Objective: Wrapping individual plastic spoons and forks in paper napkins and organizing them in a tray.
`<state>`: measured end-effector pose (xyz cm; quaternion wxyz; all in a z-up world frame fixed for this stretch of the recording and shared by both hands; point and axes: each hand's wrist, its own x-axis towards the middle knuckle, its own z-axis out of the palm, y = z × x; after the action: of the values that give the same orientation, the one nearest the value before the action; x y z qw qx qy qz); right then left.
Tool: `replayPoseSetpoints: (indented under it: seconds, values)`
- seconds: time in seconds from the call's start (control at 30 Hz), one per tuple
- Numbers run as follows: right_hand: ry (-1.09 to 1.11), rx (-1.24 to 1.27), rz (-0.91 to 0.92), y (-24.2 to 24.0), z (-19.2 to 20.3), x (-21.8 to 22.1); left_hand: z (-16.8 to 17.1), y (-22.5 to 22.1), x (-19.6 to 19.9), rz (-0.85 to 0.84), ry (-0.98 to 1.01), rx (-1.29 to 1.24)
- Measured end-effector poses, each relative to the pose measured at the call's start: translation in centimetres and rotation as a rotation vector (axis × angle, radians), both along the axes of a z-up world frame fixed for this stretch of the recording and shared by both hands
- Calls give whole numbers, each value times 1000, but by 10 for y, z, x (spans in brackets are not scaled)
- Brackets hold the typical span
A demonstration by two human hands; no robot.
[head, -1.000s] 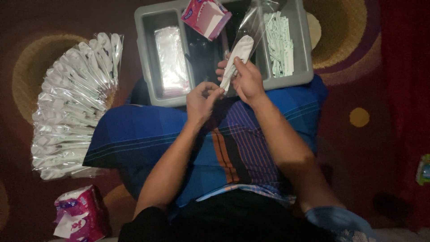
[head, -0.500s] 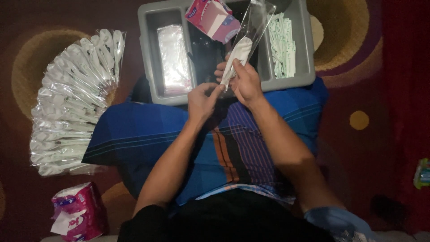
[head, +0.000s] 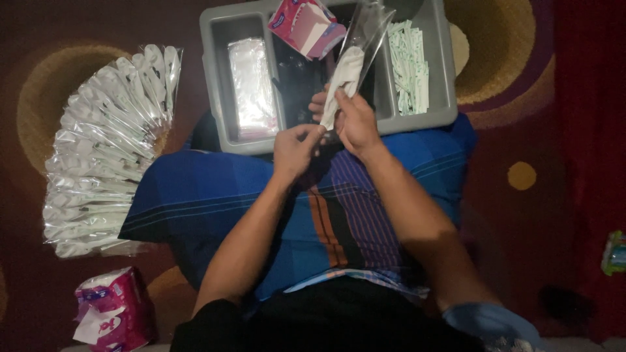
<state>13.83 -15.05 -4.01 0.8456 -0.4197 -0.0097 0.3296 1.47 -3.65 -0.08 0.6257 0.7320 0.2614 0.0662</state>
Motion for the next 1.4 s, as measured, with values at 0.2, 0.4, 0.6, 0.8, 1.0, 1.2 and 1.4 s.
replayPoseSetpoints:
  seconds: [0.2,0.4,0.6,0.8,1.0,1.2,1.4]
  values:
    - [-62,-49,46,13,35,-31,-10,-2,5,190,-31,-210]
    - [-36,-226,40,23,58,-46,-3,-4,5,277,-111,-167]
    - [86,-156,-24,25,91,-53,-8,-4,7,357,-170,-41]
    - [143,-24,-25,18,117,-46,-9,-9,5,205,-163,53]
    - [170,52,-17,15,109,-45,-10,-8,3,209,-163,102]
    - [138,-11,-27,18,75,-47,-30,-5,8,309,-170,125]
    - [62,-37,62,21,73,-46,-6,-8,11,354,-193,84]
